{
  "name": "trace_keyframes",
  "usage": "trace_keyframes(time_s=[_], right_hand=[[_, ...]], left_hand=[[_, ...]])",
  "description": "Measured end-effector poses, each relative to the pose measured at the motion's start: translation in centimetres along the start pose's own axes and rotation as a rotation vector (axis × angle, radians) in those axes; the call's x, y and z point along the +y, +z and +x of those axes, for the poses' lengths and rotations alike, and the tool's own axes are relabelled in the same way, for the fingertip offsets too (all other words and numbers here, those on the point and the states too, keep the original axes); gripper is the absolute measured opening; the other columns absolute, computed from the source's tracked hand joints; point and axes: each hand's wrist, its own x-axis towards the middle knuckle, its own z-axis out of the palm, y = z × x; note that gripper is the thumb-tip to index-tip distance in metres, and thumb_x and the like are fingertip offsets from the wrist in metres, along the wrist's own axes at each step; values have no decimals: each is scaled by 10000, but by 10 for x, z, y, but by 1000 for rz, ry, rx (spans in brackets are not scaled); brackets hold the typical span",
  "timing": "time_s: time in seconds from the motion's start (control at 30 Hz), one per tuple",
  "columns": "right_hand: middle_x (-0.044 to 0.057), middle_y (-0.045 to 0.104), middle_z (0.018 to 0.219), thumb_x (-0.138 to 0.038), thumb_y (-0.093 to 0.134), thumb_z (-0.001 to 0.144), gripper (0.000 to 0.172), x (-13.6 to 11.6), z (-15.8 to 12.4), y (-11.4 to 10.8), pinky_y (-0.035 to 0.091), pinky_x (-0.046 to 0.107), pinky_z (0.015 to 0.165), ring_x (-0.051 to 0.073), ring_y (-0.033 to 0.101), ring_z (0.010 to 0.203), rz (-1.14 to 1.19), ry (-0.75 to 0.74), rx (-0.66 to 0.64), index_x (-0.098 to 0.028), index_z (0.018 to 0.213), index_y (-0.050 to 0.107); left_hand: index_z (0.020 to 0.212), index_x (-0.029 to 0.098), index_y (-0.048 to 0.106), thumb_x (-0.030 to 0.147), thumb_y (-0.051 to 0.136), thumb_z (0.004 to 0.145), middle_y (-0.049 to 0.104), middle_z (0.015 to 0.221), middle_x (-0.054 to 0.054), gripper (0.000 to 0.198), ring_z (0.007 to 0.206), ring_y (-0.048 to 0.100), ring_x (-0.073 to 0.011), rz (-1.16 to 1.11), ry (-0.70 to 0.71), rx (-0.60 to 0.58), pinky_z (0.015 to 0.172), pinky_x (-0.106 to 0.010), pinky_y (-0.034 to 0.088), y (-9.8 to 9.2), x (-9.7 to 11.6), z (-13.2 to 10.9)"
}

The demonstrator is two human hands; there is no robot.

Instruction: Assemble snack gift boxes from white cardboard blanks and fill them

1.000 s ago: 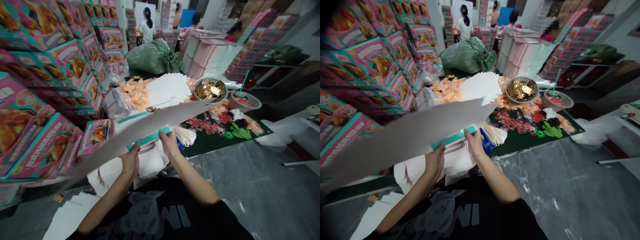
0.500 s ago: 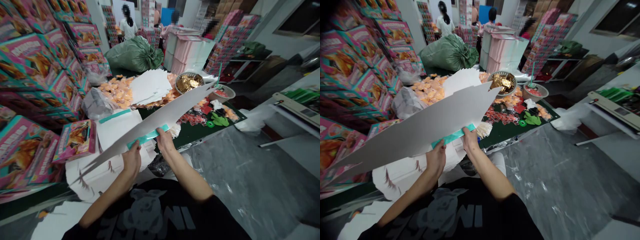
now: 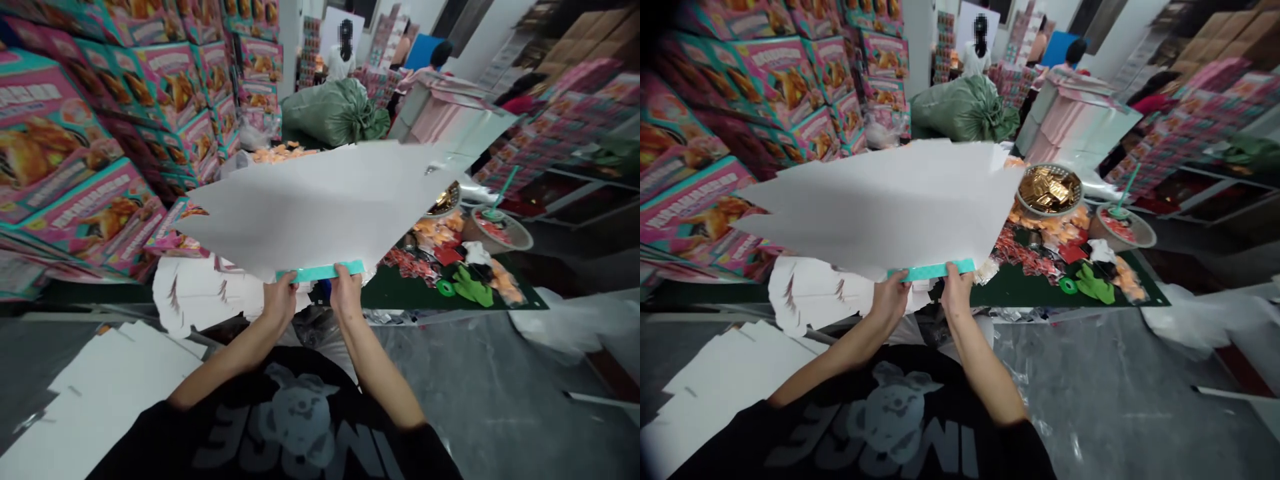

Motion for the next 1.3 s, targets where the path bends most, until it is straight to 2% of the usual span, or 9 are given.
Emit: trace_keyframes(time_s=[0.13,0.3,0.53,0.63,0.87,0.97,1.07,1.2,1.3], right_hand=[[-84,489,611,-283,667,591,259,2,2,1,450,228,607,89,474,602,41,24,71,-226,671,427],[-57,570,727,-324,622,642,222,12,-1,9,501,249,689,119,565,726,81,25,86,-230,785,482],[-18,640,834,-386,608,696,244,32,-5,9,524,284,759,154,609,841,35,76,53,-234,869,528],[-10,662,872,-356,636,693,291,27,-1,4,519,288,801,149,611,847,34,70,18,-224,942,564],[38,712,1023,-220,643,700,451,19,17,-8,486,298,920,145,625,915,-145,-117,-26,-164,1144,588],[77,709,1129,-262,724,706,469,3,23,-19,475,340,985,195,628,1052,-259,-60,-277,-168,1155,624],[88,659,1277,-385,833,639,662,-29,29,-32,492,378,995,253,601,1187,-208,18,-564,-235,1244,610],[97,663,1273,-687,742,644,906,-58,40,-38,549,394,867,275,646,1111,-56,73,-527,-295,1418,482],[87,731,1103,-627,772,659,995,-48,47,-29,552,355,717,228,688,842,-144,186,-548,-285,1500,365]], left_hand=[[636,176,513,70,750,471,511,533,74,308,518,456,-67,-31,-18,9,475,-202,290,4,2,0],[630,175,494,133,710,596,510,561,59,222,500,458,-64,-72,-95,-28,478,-201,331,13,0,1],[603,189,500,126,714,540,496,551,63,232,484,440,-69,26,-117,-16,469,-204,339,14,-9,9],[568,199,478,133,706,537,456,514,73,239,465,404,-68,98,-90,-11,462,-210,333,11,-4,18],[528,204,409,108,662,541,386,472,82,271,445,362,-68,153,62,-77,453,-208,312,16,14,32],[553,199,448,107,646,522,430,489,66,221,458,393,-87,218,111,-84,457,-215,330,17,33,48],[704,193,562,100,619,541,511,545,49,196,480,444,-125,317,174,-21,459,-229,340,12,71,81],[801,167,659,162,642,651,567,587,13,151,541,496,-184,837,377,-99,510,-274,376,13,127,132],[799,141,698,175,710,635,605,640,-16,168,638,544,-216,1094,460,-232,631,-304,439,32,157,157]])
